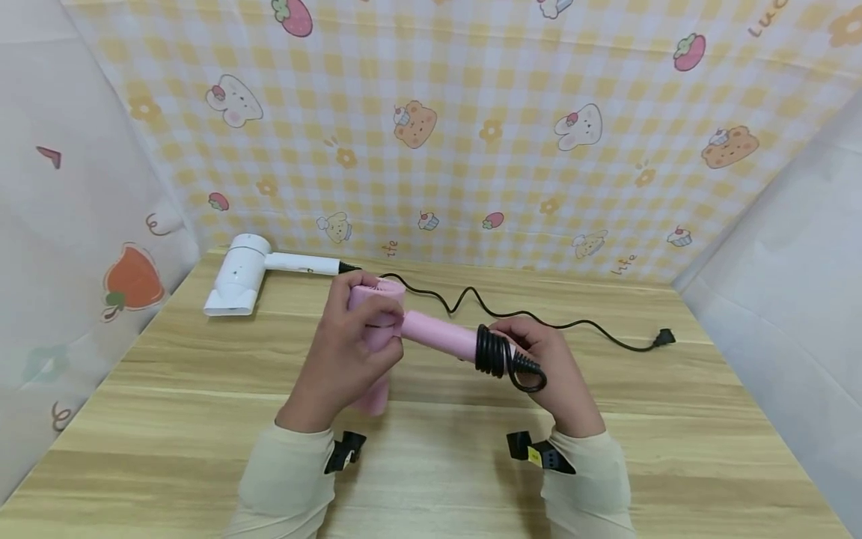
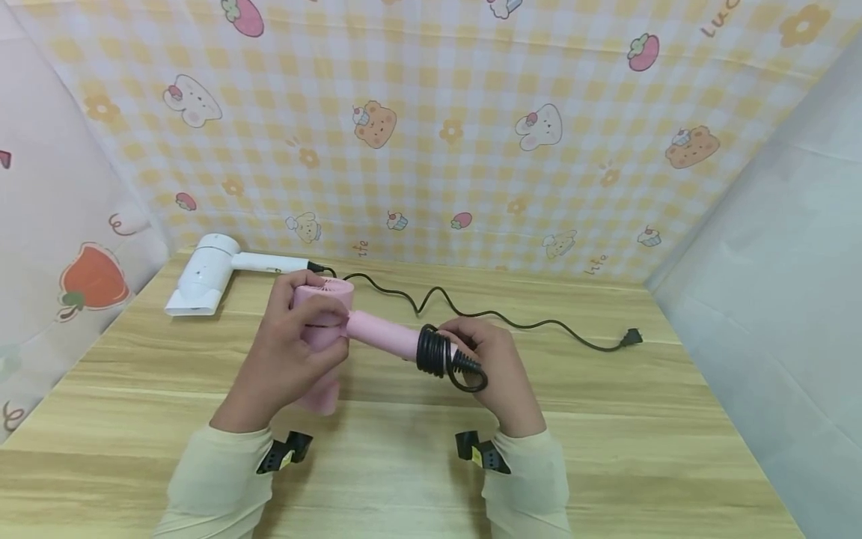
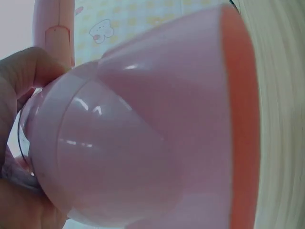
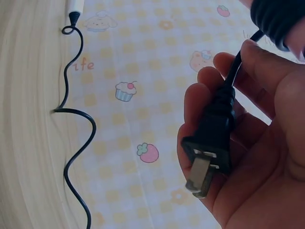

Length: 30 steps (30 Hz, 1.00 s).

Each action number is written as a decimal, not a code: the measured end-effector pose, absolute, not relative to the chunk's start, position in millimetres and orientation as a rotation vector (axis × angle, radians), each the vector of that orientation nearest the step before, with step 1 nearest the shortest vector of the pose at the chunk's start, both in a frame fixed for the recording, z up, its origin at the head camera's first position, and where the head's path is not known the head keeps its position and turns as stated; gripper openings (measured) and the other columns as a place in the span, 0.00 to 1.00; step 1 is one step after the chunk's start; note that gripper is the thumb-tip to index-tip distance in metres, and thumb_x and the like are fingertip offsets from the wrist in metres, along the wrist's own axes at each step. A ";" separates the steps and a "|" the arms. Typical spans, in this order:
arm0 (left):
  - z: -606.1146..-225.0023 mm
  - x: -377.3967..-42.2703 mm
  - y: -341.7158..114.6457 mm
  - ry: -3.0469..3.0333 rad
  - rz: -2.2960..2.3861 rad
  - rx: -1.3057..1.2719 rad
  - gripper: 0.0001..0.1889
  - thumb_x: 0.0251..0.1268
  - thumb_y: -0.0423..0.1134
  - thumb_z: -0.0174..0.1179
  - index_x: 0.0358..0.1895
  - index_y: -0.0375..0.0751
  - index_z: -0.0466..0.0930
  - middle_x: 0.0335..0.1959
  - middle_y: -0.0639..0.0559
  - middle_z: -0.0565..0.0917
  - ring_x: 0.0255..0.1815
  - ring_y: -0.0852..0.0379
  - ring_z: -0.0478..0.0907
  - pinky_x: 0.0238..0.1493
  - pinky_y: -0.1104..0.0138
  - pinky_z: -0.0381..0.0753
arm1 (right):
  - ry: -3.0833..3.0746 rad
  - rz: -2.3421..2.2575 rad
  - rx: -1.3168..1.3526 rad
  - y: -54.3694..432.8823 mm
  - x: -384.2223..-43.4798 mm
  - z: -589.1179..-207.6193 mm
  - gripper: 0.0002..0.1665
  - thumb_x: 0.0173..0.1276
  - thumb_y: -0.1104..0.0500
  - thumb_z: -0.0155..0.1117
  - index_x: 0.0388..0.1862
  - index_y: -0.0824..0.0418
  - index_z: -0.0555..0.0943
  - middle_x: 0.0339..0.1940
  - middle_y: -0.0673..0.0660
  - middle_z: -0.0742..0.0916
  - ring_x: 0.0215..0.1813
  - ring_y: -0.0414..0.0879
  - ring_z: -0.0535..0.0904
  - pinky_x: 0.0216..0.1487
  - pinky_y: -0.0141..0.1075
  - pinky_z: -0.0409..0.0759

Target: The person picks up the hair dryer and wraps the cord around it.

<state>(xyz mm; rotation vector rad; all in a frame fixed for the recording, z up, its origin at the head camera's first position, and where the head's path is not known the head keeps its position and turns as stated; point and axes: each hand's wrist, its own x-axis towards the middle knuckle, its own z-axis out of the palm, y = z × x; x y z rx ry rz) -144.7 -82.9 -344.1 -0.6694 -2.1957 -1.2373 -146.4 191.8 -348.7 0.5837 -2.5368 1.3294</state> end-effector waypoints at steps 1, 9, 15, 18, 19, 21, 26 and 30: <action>-344.2 -144.6 -81.8 -2.194 -1.251 -0.659 0.18 0.43 0.24 0.65 0.38 0.48 0.81 0.59 0.42 0.65 0.57 0.45 0.70 0.48 0.54 0.77 | -2.519 1.318 0.604 192.2 -146.7 -349.6 0.07 0.67 0.61 0.67 0.43 0.58 0.87 0.39 0.51 0.87 0.39 0.45 0.81 0.39 0.38 0.80; -345.5 -144.6 -76.4 -2.155 -1.273 -0.593 0.18 0.43 0.23 0.66 0.39 0.45 0.81 0.60 0.39 0.64 0.58 0.43 0.69 0.43 0.54 0.78 | -2.521 1.189 0.575 189.8 -148.3 -350.5 0.09 0.68 0.65 0.64 0.29 0.54 0.84 0.30 0.50 0.84 0.31 0.44 0.76 0.32 0.38 0.75; -346.4 -144.6 -74.4 -2.140 -1.287 -0.542 0.17 0.45 0.23 0.67 0.40 0.43 0.81 0.61 0.39 0.64 0.60 0.44 0.68 0.44 0.53 0.77 | -2.594 1.173 0.468 184.5 -148.1 -347.8 0.09 0.60 0.71 0.68 0.28 0.59 0.82 0.32 0.54 0.86 0.33 0.45 0.77 0.32 0.40 0.76; -346.3 -144.3 -73.5 -2.148 -1.312 -0.496 0.17 0.44 0.24 0.67 0.41 0.43 0.82 0.62 0.40 0.64 0.60 0.44 0.68 0.46 0.53 0.76 | -2.646 1.280 0.359 181.5 -147.7 -346.3 0.07 0.64 0.68 0.67 0.27 0.60 0.81 0.27 0.54 0.83 0.29 0.47 0.76 0.31 0.40 0.75; -346.3 -144.2 -73.3 -2.151 -1.320 -0.480 0.17 0.44 0.24 0.66 0.41 0.43 0.82 0.62 0.40 0.64 0.59 0.44 0.69 0.47 0.53 0.75 | -2.669 1.302 0.324 180.7 -147.6 -346.0 0.07 0.65 0.66 0.67 0.27 0.60 0.81 0.25 0.54 0.82 0.28 0.47 0.75 0.32 0.40 0.75; -346.4 -144.3 -72.8 -2.160 -1.331 -0.445 0.18 0.44 0.24 0.66 0.41 0.42 0.83 0.61 0.40 0.64 0.59 0.44 0.69 0.48 0.54 0.74 | -2.714 1.332 0.265 179.4 -147.4 -345.5 0.06 0.68 0.61 0.66 0.29 0.59 0.83 0.24 0.54 0.81 0.27 0.48 0.74 0.32 0.41 0.73; -347.4 -145.0 -72.3 -2.202 -1.357 -0.362 0.19 0.44 0.24 0.66 0.43 0.44 0.83 0.63 0.40 0.63 0.58 0.43 0.69 0.48 0.53 0.74 | -2.793 1.254 0.276 178.1 -147.9 -346.2 0.07 0.69 0.53 0.66 0.37 0.54 0.87 0.31 0.52 0.84 0.32 0.47 0.75 0.36 0.42 0.72; -348.5 -146.3 -71.9 -2.248 -1.364 -0.304 0.19 0.45 0.25 0.67 0.44 0.44 0.84 0.64 0.41 0.63 0.60 0.41 0.68 0.49 0.52 0.75 | -2.792 1.249 0.392 178.4 -148.8 -349.0 0.04 0.70 0.56 0.65 0.38 0.54 0.85 0.29 0.50 0.83 0.29 0.46 0.74 0.33 0.40 0.73</action>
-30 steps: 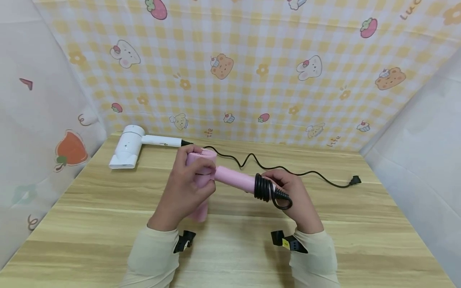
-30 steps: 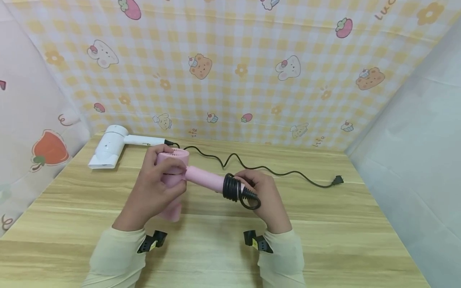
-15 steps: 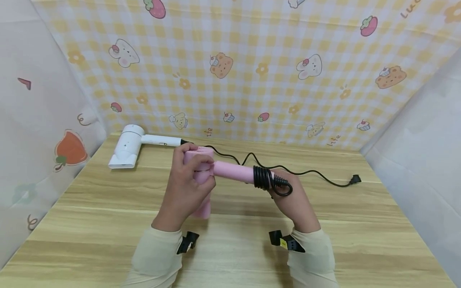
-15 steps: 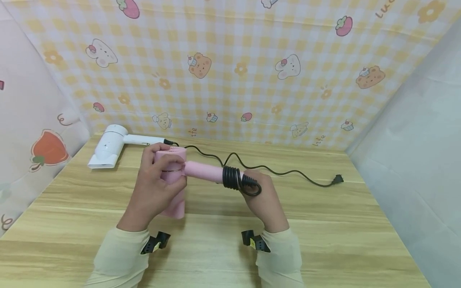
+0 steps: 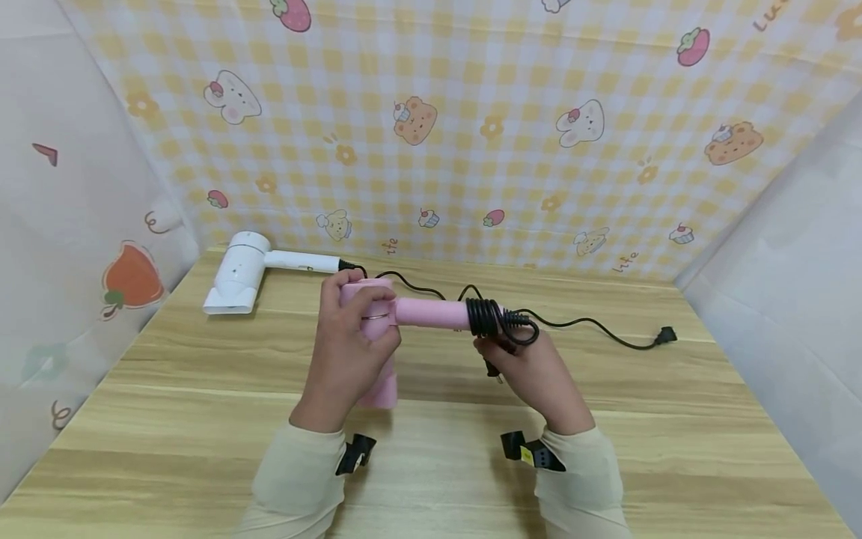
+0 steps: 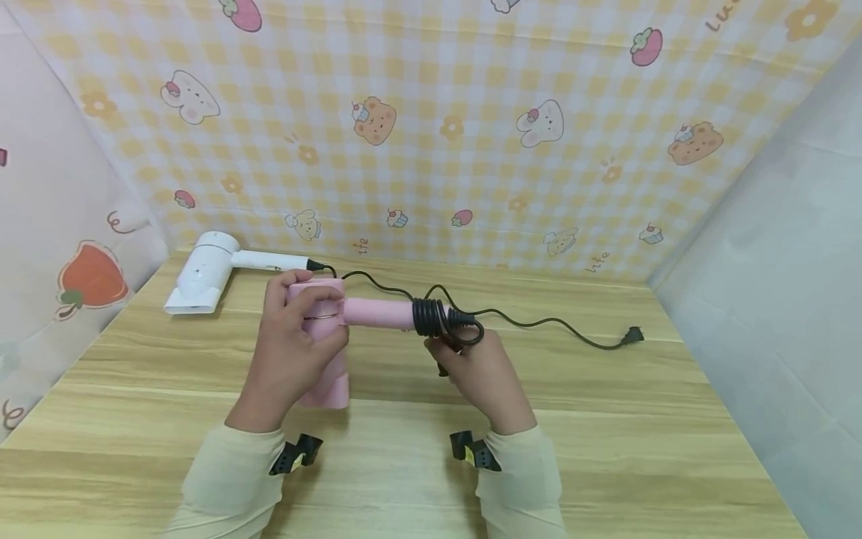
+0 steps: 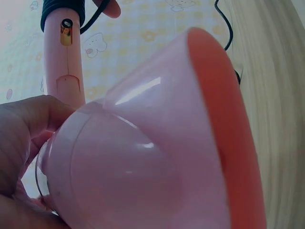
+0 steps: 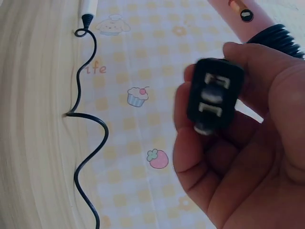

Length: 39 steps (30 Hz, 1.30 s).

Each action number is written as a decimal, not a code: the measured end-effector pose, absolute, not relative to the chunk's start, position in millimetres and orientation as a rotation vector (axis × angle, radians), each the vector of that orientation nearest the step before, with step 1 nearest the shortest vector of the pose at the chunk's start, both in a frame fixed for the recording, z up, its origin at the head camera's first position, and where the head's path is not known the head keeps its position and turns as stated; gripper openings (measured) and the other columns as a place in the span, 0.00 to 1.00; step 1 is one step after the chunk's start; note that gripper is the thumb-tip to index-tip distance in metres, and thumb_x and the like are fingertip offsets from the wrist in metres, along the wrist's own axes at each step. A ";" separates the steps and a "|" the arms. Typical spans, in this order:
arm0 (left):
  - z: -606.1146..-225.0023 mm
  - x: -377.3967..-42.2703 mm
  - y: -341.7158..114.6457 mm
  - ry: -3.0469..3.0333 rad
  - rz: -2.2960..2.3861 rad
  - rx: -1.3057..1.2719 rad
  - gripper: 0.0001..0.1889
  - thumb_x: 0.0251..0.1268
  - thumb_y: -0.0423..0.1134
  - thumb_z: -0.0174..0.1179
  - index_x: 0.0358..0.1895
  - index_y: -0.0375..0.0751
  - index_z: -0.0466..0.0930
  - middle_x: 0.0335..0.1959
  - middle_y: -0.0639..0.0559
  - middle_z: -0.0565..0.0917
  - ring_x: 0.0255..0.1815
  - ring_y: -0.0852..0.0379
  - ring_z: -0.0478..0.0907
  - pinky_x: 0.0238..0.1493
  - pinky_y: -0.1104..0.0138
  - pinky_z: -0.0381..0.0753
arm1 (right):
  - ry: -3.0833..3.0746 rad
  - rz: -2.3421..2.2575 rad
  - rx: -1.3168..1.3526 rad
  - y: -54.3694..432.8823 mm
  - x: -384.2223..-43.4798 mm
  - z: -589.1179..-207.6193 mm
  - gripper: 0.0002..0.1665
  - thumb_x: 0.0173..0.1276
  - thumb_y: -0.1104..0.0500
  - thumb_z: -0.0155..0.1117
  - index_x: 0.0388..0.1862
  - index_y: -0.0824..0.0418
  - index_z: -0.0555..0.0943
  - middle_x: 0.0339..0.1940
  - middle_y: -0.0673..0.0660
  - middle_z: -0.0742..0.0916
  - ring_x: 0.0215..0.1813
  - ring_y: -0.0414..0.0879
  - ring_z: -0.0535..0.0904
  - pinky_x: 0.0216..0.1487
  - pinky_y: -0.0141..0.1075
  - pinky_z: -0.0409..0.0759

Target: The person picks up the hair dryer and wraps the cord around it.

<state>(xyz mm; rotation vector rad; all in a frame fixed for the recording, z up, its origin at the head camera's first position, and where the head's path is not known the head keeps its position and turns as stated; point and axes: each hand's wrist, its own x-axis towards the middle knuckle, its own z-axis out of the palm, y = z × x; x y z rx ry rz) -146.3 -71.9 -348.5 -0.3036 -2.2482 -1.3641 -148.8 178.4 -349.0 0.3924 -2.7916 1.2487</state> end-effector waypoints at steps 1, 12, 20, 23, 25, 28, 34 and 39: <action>-348.8 -146.6 -71.7 -2.257 -1.363 -0.291 0.19 0.45 0.25 0.68 0.44 0.44 0.84 0.65 0.41 0.63 0.61 0.41 0.67 0.50 0.51 0.75 | -2.795 1.250 0.419 178.1 -148.9 -349.8 0.04 0.70 0.57 0.64 0.37 0.54 0.85 0.28 0.50 0.82 0.28 0.45 0.73 0.31 0.40 0.73; -351.6 -148.4 -70.3 -2.369 -1.295 -0.161 0.22 0.49 0.28 0.70 0.51 0.46 0.85 0.66 0.44 0.62 0.61 0.36 0.63 0.49 0.48 0.75 | -2.905 1.211 0.499 172.6 -149.2 -354.0 0.15 0.72 0.55 0.62 0.53 0.59 0.84 0.26 0.51 0.83 0.25 0.42 0.75 0.27 0.37 0.74; -358.1 -151.1 -68.5 -2.441 -1.208 -0.139 0.24 0.51 0.29 0.70 0.55 0.47 0.84 0.68 0.43 0.61 0.60 0.33 0.63 0.50 0.45 0.74 | -2.945 1.175 0.542 171.8 -150.9 -357.3 0.16 0.73 0.58 0.61 0.57 0.60 0.83 0.20 0.47 0.78 0.22 0.40 0.71 0.23 0.35 0.69; -359.3 -151.7 -67.7 -2.492 -1.214 -0.112 0.26 0.53 0.30 0.70 0.59 0.48 0.82 0.71 0.44 0.59 0.62 0.34 0.62 0.50 0.46 0.75 | -2.959 1.162 0.547 172.0 -151.6 -358.4 0.15 0.73 0.58 0.61 0.55 0.60 0.83 0.21 0.48 0.79 0.22 0.40 0.71 0.23 0.35 0.70; -359.8 -152.2 -67.4 -2.534 -1.223 -0.088 0.28 0.54 0.31 0.69 0.62 0.49 0.81 0.73 0.44 0.57 0.63 0.34 0.61 0.49 0.46 0.77 | -2.962 1.159 0.562 171.8 -152.0 -359.5 0.13 0.72 0.58 0.62 0.52 0.60 0.84 0.21 0.49 0.80 0.22 0.40 0.71 0.23 0.35 0.71; -361.3 -153.1 -68.2 -2.601 -1.233 -0.073 0.32 0.56 0.32 0.69 0.67 0.51 0.77 0.76 0.45 0.53 0.65 0.35 0.60 0.45 0.47 0.79 | -2.958 1.153 0.587 171.4 -152.7 -361.2 0.08 0.72 0.59 0.62 0.45 0.59 0.84 0.21 0.49 0.80 0.21 0.40 0.71 0.23 0.35 0.71; -365.5 -154.9 -72.4 -2.725 -1.208 -0.150 0.40 0.53 0.35 0.66 0.74 0.53 0.67 0.79 0.46 0.44 0.68 0.34 0.57 0.42 0.50 0.80 | -2.958 1.121 0.612 172.5 -153.8 -364.7 0.07 0.71 0.61 0.62 0.44 0.60 0.85 0.22 0.47 0.79 0.21 0.39 0.70 0.23 0.34 0.70; -369.5 -157.1 -74.9 -2.781 -1.159 -0.223 0.40 0.54 0.37 0.64 0.75 0.52 0.64 0.80 0.43 0.41 0.70 0.32 0.54 0.43 0.48 0.80 | -2.992 1.109 0.592 173.8 -155.3 -368.1 0.15 0.71 0.61 0.62 0.53 0.66 0.84 0.24 0.50 0.82 0.22 0.39 0.71 0.25 0.34 0.71</action>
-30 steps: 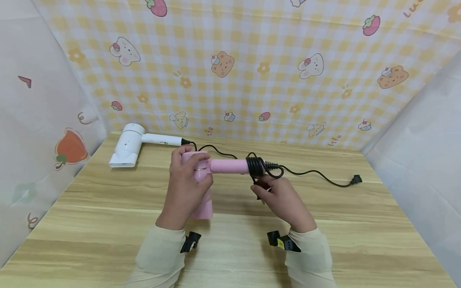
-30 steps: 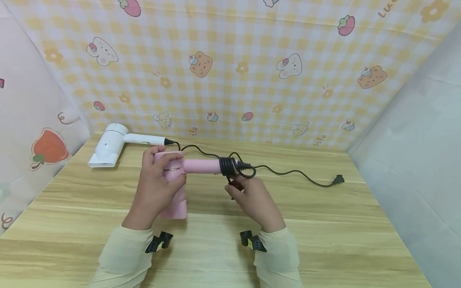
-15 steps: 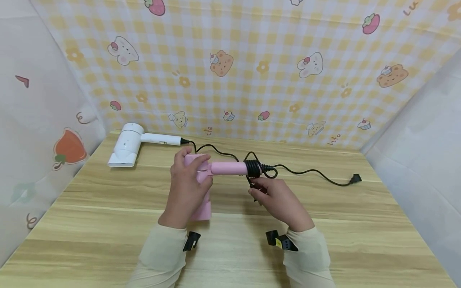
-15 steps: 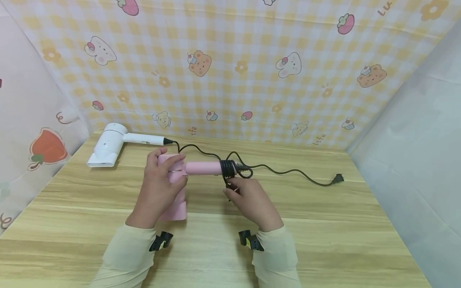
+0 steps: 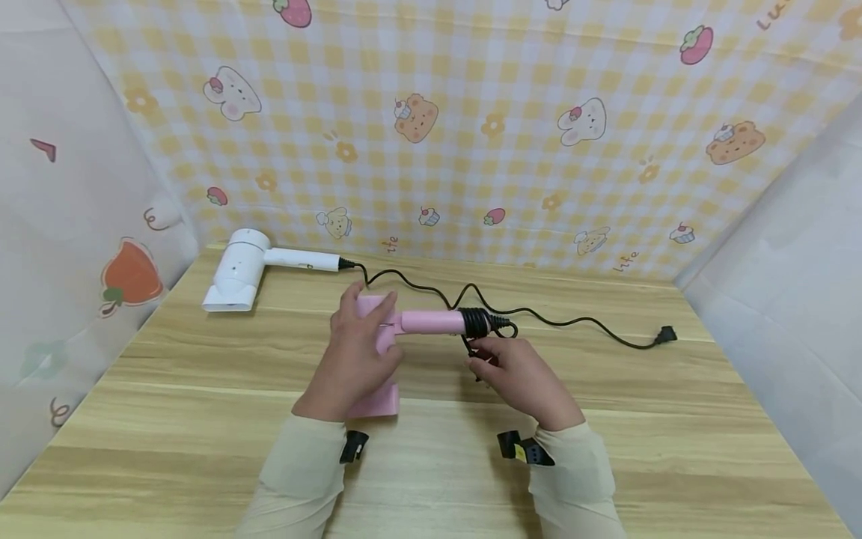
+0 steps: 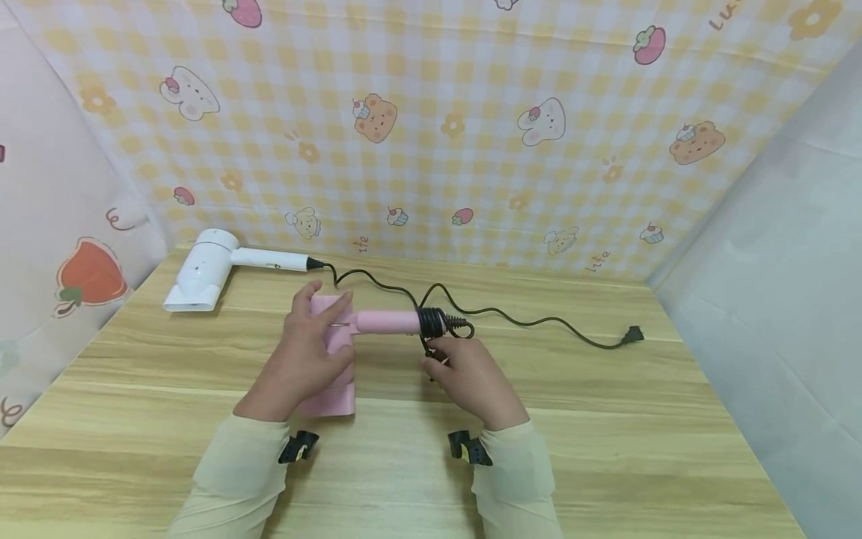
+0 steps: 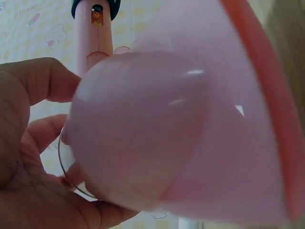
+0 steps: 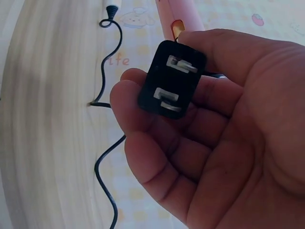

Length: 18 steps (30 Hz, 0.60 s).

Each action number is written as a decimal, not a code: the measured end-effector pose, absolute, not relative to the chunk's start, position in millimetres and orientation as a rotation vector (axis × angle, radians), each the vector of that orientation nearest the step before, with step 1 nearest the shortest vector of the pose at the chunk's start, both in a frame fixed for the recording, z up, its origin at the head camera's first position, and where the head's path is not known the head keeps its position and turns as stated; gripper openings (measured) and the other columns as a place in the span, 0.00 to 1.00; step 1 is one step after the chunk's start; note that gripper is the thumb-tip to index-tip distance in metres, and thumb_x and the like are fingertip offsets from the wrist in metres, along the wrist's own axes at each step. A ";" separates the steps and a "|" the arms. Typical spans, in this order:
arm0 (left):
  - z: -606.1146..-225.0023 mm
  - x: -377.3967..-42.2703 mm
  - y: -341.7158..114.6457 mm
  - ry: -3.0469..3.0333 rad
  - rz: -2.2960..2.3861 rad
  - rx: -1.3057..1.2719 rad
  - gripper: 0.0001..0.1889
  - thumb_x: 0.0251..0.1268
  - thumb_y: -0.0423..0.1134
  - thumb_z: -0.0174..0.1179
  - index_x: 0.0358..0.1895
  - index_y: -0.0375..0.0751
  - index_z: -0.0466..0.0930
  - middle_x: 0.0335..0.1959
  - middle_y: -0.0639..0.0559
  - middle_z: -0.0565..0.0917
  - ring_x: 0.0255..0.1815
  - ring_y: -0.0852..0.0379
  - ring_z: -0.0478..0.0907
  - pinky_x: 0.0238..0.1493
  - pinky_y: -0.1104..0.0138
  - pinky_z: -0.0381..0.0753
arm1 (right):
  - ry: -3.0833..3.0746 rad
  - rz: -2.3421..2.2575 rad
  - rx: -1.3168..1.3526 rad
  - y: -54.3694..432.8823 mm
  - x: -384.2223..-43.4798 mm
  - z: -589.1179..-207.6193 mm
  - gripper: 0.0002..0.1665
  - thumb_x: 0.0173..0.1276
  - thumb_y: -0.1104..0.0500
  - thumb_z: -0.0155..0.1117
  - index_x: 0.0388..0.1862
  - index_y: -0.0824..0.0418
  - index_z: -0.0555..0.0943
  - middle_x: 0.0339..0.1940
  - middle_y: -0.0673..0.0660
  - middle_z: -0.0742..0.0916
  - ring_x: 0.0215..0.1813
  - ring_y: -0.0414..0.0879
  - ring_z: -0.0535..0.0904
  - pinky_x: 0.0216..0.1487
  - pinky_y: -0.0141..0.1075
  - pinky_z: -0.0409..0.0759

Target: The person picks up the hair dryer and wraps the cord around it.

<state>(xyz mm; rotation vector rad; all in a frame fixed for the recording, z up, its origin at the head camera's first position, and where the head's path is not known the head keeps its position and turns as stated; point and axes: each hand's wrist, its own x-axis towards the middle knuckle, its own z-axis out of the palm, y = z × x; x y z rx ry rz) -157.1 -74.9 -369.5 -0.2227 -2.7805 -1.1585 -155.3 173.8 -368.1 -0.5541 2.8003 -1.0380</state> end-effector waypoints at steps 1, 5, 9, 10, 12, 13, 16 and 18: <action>-370.3 -157.6 -75.2 -2.783 -1.156 -0.237 0.40 0.55 0.36 0.64 0.75 0.52 0.64 0.80 0.43 0.41 0.70 0.32 0.54 0.44 0.47 0.80 | 2.797 -1.032 -0.546 173.9 -155.7 -368.8 0.16 0.71 0.60 0.62 0.54 0.66 0.83 0.25 0.51 0.83 0.22 0.40 0.71 0.25 0.34 0.72; -373.9 -159.1 -76.7 -2.786 -1.155 -0.288 0.37 0.57 0.34 0.63 0.74 0.49 0.65 0.80 0.41 0.42 0.70 0.31 0.55 0.48 0.44 0.79 | 2.785 -0.990 -0.531 174.2 -157.5 -372.3 0.17 0.71 0.60 0.62 0.55 0.68 0.83 0.23 0.50 0.81 0.22 0.40 0.70 0.24 0.34 0.70; -378.5 -160.8 -77.2 -2.794 -1.158 -0.308 0.36 0.60 0.34 0.62 0.75 0.49 0.65 0.79 0.41 0.43 0.70 0.30 0.55 0.51 0.43 0.78 | 2.774 -0.959 -0.523 174.3 -158.6 -375.3 0.17 0.71 0.60 0.62 0.55 0.68 0.82 0.22 0.48 0.79 0.22 0.40 0.69 0.25 0.35 0.69; -379.6 -161.2 -77.2 -2.796 -1.158 -0.309 0.36 0.61 0.34 0.62 0.75 0.49 0.65 0.79 0.41 0.45 0.70 0.31 0.56 0.51 0.43 0.77 | 2.774 -0.959 -0.523 174.2 -158.9 -375.9 0.17 0.71 0.61 0.62 0.55 0.68 0.82 0.23 0.48 0.79 0.22 0.40 0.69 0.25 0.35 0.69; -381.2 -162.0 -76.8 -2.800 -1.163 -0.305 0.36 0.61 0.34 0.63 0.75 0.49 0.65 0.77 0.41 0.47 0.68 0.32 0.58 0.52 0.44 0.77 | 2.773 -0.960 -0.523 173.9 -159.4 -377.0 0.17 0.71 0.61 0.62 0.54 0.68 0.83 0.26 0.49 0.82 0.25 0.41 0.72 0.28 0.36 0.71; -381.8 -162.2 -76.6 -2.802 -1.162 -0.301 0.36 0.62 0.35 0.63 0.75 0.49 0.65 0.77 0.41 0.49 0.67 0.32 0.59 0.52 0.44 0.77 | 2.774 -0.958 -0.526 173.6 -159.7 -377.6 0.16 0.71 0.61 0.62 0.54 0.68 0.83 0.29 0.49 0.84 0.27 0.41 0.73 0.30 0.37 0.73; -382.8 -163.2 -76.3 -2.804 -1.155 -0.296 0.35 0.62 0.36 0.64 0.74 0.48 0.65 0.75 0.39 0.51 0.64 0.34 0.62 0.53 0.45 0.76 | 2.771 -0.959 -0.526 173.0 -160.5 -379.1 0.16 0.71 0.61 0.62 0.53 0.67 0.83 0.34 0.51 0.87 0.31 0.41 0.76 0.34 0.38 0.76; -382.9 -163.6 -76.1 -2.806 -1.155 -0.292 0.35 0.63 0.36 0.65 0.74 0.47 0.65 0.74 0.39 0.52 0.64 0.34 0.63 0.53 0.45 0.76 | 2.772 -0.960 -0.524 172.6 -161.0 -379.8 0.15 0.71 0.61 0.63 0.53 0.67 0.84 0.36 0.51 0.87 0.33 0.40 0.77 0.36 0.38 0.77</action>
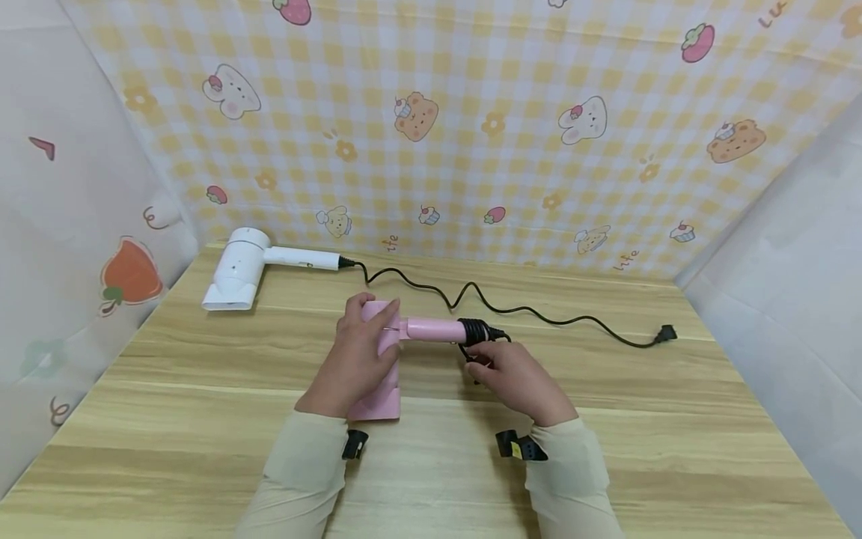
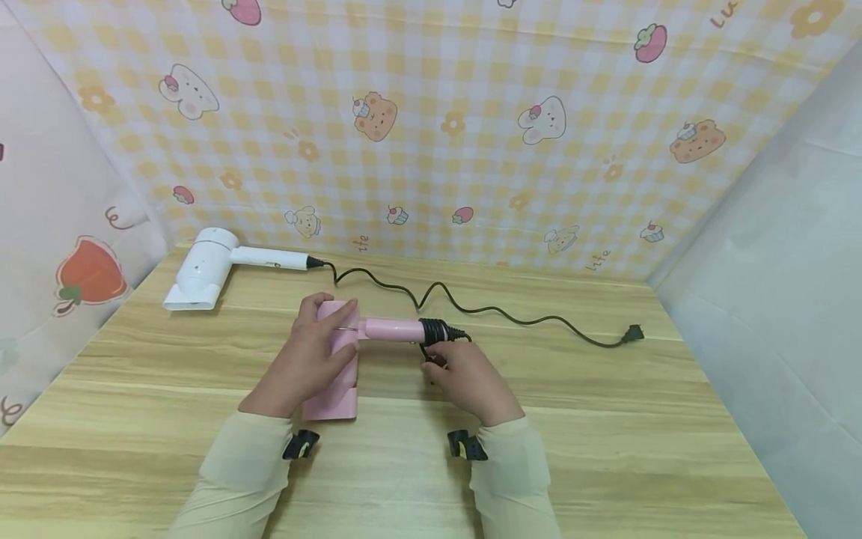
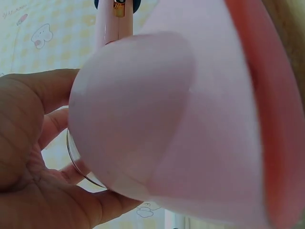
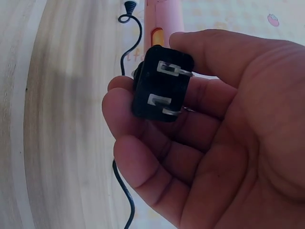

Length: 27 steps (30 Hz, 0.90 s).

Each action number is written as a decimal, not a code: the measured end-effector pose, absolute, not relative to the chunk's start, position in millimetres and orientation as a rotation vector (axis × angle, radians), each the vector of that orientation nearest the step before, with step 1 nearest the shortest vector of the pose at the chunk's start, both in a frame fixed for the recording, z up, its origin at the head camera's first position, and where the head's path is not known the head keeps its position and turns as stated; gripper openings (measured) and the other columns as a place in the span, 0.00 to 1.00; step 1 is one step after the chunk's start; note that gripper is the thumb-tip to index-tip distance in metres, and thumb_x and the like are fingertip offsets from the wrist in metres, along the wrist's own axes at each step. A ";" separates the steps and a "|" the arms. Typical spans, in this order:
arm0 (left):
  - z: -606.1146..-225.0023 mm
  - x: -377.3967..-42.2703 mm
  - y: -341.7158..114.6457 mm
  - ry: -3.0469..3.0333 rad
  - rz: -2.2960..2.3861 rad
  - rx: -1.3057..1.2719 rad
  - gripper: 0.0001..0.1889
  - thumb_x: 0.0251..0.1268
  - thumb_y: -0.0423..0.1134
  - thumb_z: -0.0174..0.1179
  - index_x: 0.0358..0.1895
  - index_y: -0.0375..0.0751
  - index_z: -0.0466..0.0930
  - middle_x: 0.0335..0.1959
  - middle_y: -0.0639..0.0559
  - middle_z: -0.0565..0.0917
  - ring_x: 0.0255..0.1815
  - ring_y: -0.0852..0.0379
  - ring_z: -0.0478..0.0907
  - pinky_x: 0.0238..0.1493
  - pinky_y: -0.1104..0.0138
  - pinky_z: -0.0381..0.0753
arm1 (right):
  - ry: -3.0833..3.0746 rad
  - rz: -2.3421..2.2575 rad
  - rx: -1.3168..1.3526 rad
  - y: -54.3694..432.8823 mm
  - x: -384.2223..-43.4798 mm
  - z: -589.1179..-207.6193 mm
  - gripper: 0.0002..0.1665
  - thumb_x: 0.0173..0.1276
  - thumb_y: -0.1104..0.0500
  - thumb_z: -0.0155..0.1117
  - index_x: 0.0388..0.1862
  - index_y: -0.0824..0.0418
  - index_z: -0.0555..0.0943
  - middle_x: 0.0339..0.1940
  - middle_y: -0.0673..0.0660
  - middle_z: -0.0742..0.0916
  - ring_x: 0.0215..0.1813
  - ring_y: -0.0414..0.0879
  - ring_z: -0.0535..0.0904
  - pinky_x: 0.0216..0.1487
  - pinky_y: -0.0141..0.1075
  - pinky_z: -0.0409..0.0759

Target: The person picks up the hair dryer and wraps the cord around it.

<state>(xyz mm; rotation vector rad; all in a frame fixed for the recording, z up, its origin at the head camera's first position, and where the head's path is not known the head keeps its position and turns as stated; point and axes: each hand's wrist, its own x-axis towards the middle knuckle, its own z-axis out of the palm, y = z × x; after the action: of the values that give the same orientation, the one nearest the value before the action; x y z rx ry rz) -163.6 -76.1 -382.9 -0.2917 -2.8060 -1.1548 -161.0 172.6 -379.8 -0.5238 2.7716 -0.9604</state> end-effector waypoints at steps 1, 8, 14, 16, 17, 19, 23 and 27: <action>-383.2 -163.9 -76.1 -2.807 -1.152 -0.290 0.35 0.63 0.37 0.65 0.74 0.47 0.66 0.74 0.38 0.52 0.64 0.34 0.63 0.53 0.45 0.76 | 2.769 -0.962 -0.524 172.4 -161.4 -380.2 0.15 0.71 0.61 0.63 0.53 0.67 0.83 0.36 0.51 0.87 0.33 0.40 0.77 0.36 0.38 0.77; -385.5 -164.4 -76.5 -2.817 -1.162 -0.288 0.35 0.64 0.38 0.65 0.74 0.46 0.65 0.73 0.37 0.52 0.63 0.33 0.64 0.52 0.44 0.77 | 2.744 -0.967 -0.510 172.2 -162.7 -383.9 0.16 0.71 0.60 0.62 0.53 0.67 0.83 0.32 0.50 0.85 0.30 0.41 0.75 0.34 0.38 0.75; -386.0 -165.1 -76.9 -2.853 -1.158 -0.298 0.36 0.63 0.39 0.65 0.75 0.47 0.63 0.75 0.39 0.50 0.63 0.35 0.62 0.47 0.46 0.80 | 2.730 -0.967 -0.498 173.4 -162.9 -386.6 0.15 0.71 0.59 0.62 0.52 0.66 0.83 0.28 0.49 0.83 0.28 0.42 0.73 0.32 0.37 0.73; -385.7 -165.7 -77.3 -2.867 -1.159 -0.305 0.39 0.59 0.38 0.65 0.76 0.48 0.62 0.76 0.40 0.49 0.63 0.36 0.61 0.44 0.48 0.80 | 2.728 -0.975 -0.494 173.5 -163.2 -387.0 0.15 0.71 0.60 0.62 0.52 0.66 0.83 0.30 0.50 0.84 0.28 0.42 0.73 0.32 0.38 0.73; -385.4 -165.8 -77.5 -2.874 -1.160 -0.309 0.40 0.57 0.37 0.64 0.76 0.47 0.61 0.76 0.40 0.48 0.63 0.37 0.61 0.43 0.49 0.80 | 2.724 -0.981 -0.487 173.5 -163.3 -387.3 0.15 0.71 0.60 0.62 0.52 0.66 0.83 0.30 0.50 0.84 0.29 0.42 0.74 0.33 0.38 0.73; -385.8 -166.2 -78.1 -2.886 -1.163 -0.319 0.43 0.54 0.36 0.64 0.77 0.47 0.60 0.76 0.40 0.48 0.64 0.37 0.60 0.42 0.50 0.80 | 2.715 -0.987 -0.476 173.5 -163.8 -388.7 0.15 0.71 0.60 0.62 0.52 0.66 0.83 0.32 0.51 0.85 0.30 0.42 0.75 0.34 0.38 0.74; -387.2 -166.3 -78.7 -2.895 -1.147 -0.357 0.42 0.55 0.36 0.62 0.77 0.45 0.59 0.77 0.39 0.47 0.67 0.36 0.58 0.45 0.48 0.79 | 2.698 -0.970 -0.463 173.8 -165.5 -393.5 0.14 0.71 0.60 0.62 0.52 0.66 0.83 0.34 0.51 0.85 0.32 0.42 0.75 0.35 0.38 0.75; -387.6 -166.2 -78.9 -2.887 -1.128 -0.397 0.40 0.59 0.37 0.61 0.77 0.44 0.59 0.77 0.40 0.46 0.69 0.36 0.56 0.49 0.47 0.78 | 2.692 -0.960 -0.458 173.6 -167.2 -397.8 0.14 0.71 0.59 0.62 0.52 0.65 0.83 0.35 0.50 0.85 0.33 0.42 0.76 0.37 0.38 0.75</action>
<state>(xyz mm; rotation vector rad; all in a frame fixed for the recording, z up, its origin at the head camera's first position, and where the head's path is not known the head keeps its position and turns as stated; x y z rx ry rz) -166.2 -78.9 -387.6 -0.3969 -2.8873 -1.1285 -167.2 173.6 -397.8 -0.4576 2.6922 -0.9604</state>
